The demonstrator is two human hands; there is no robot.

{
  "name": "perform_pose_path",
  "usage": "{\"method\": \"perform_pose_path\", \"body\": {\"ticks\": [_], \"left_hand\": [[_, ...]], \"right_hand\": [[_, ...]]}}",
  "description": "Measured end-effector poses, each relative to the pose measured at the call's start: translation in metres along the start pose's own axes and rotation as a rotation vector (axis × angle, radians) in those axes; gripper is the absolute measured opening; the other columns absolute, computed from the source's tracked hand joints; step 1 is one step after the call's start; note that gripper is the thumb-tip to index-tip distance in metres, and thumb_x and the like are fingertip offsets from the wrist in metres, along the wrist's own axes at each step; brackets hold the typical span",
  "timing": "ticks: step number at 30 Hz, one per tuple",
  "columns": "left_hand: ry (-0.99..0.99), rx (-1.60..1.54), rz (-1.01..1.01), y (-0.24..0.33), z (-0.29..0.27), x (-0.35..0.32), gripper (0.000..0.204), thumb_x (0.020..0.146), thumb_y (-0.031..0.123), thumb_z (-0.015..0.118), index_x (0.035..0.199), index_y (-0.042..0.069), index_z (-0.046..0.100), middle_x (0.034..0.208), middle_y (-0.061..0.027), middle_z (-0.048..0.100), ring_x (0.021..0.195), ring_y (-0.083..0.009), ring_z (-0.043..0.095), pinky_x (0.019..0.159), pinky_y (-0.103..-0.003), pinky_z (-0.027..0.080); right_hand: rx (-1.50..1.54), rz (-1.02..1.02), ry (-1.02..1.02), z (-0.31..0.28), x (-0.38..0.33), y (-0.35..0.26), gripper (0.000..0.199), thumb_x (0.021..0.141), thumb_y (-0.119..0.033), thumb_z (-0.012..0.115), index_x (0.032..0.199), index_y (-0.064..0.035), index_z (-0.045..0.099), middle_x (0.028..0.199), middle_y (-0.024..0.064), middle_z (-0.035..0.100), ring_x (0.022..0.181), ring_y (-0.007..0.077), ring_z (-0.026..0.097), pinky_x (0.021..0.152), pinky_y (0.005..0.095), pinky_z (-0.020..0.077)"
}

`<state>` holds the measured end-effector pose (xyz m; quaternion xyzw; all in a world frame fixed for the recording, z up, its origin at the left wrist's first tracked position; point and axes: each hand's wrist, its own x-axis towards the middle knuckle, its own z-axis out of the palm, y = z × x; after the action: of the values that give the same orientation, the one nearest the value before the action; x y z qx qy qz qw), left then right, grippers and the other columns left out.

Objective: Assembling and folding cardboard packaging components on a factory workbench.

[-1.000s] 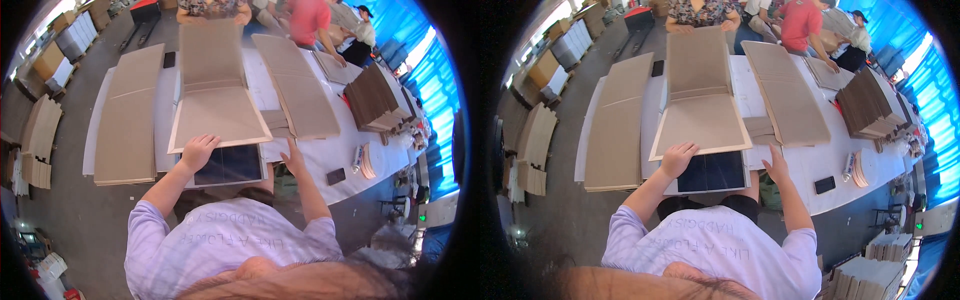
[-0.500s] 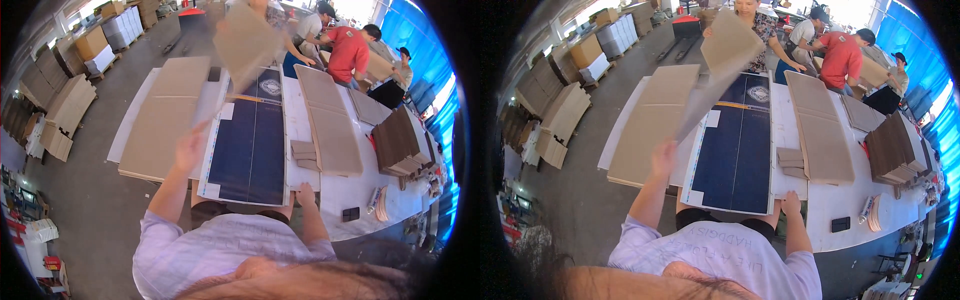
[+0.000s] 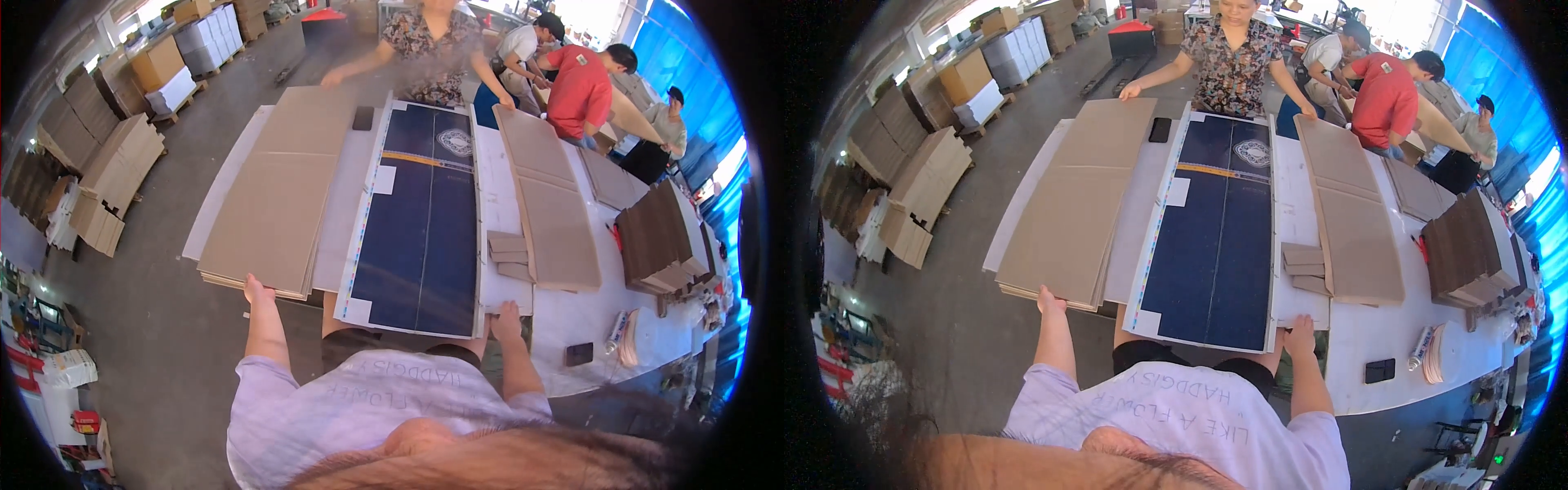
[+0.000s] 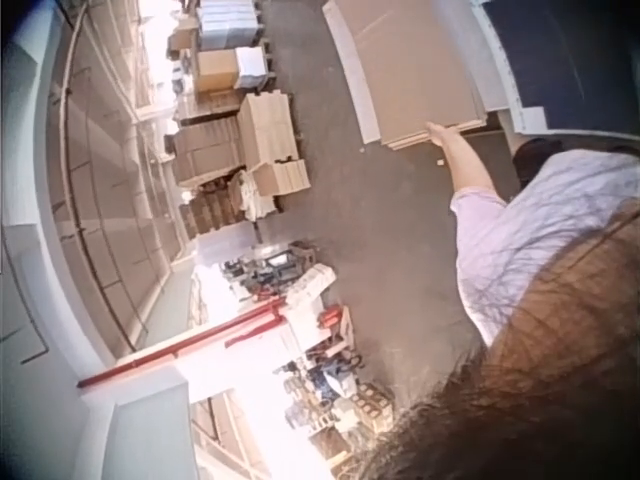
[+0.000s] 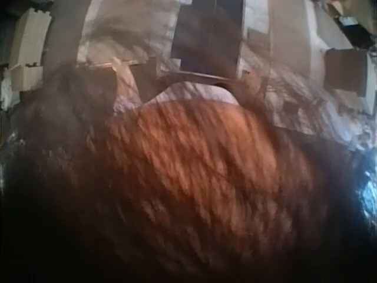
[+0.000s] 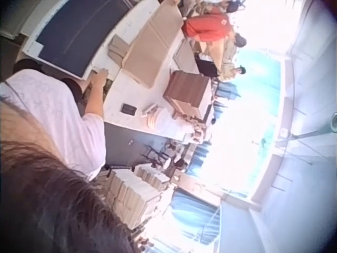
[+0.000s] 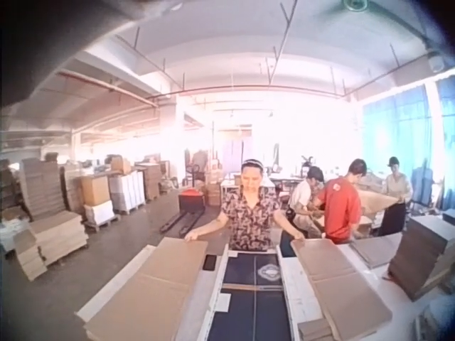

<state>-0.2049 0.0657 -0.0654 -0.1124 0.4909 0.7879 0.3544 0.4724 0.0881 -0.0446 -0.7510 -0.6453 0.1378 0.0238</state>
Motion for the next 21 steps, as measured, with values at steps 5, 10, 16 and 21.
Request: {"method": "perform_pose_path", "body": {"ticks": [5, 10, 16, 21], "left_hand": [[0.105, 0.064, 0.051, -0.009, 0.000, 0.015, 0.036, 0.096, 0.018, 0.041, 0.126, -0.002, 0.043, 0.125, -0.0155, 0.051, 0.111, -0.0320, 0.055, 0.089, -0.049, 0.049], [0.198, 0.078, 0.135, 0.013, -0.010, 0.008, 0.019, 0.079, 0.013, 0.054, 0.095, 0.002, 0.049, 0.097, -0.0118, 0.055, 0.086, -0.0288, 0.058, 0.068, -0.046, 0.051], [0.113, 0.521, 0.440, 0.017, 0.020, -0.060, 0.035, 0.085, 0.016, 0.050, 0.118, 0.003, 0.048, 0.118, -0.0129, 0.052, 0.106, -0.0284, 0.054, 0.089, -0.042, 0.046], [-0.278, 0.690, 0.324, -0.055, 0.075, -0.110, 0.032, 0.091, 0.011, 0.047, 0.122, 0.012, 0.050, 0.120, -0.0017, 0.053, 0.102, -0.0130, 0.052, 0.079, -0.032, 0.044]], "right_hand": [[-0.058, -0.028, 0.014, -0.002, -0.009, 0.011, 0.067, 0.080, -0.028, 0.065, 0.134, 0.0007, 0.038, 0.139, 0.0272, 0.036, 0.131, 0.0415, 0.034, 0.108, 0.0450, 0.0332], [0.503, 0.103, 0.108, 0.008, 0.042, 0.051, 0.061, 0.081, -0.023, 0.063, 0.132, 0.0021, 0.041, 0.126, 0.0257, 0.052, 0.119, 0.0378, 0.050, 0.101, 0.0421, 0.0401], [1.818, 0.880, 0.431, 0.027, 0.109, 0.132, 0.040, 0.088, -0.034, 0.062, 0.111, -0.0040, 0.049, 0.086, 0.0102, 0.057, 0.068, 0.0208, 0.059, 0.053, 0.0341, 0.0477], [1.896, 0.953, 0.406, -0.040, 0.123, 0.090, 0.035, 0.091, -0.037, 0.058, 0.098, -0.0035, 0.052, 0.075, 0.0078, 0.060, 0.055, 0.0194, 0.057, 0.044, 0.0305, 0.0447]]}}
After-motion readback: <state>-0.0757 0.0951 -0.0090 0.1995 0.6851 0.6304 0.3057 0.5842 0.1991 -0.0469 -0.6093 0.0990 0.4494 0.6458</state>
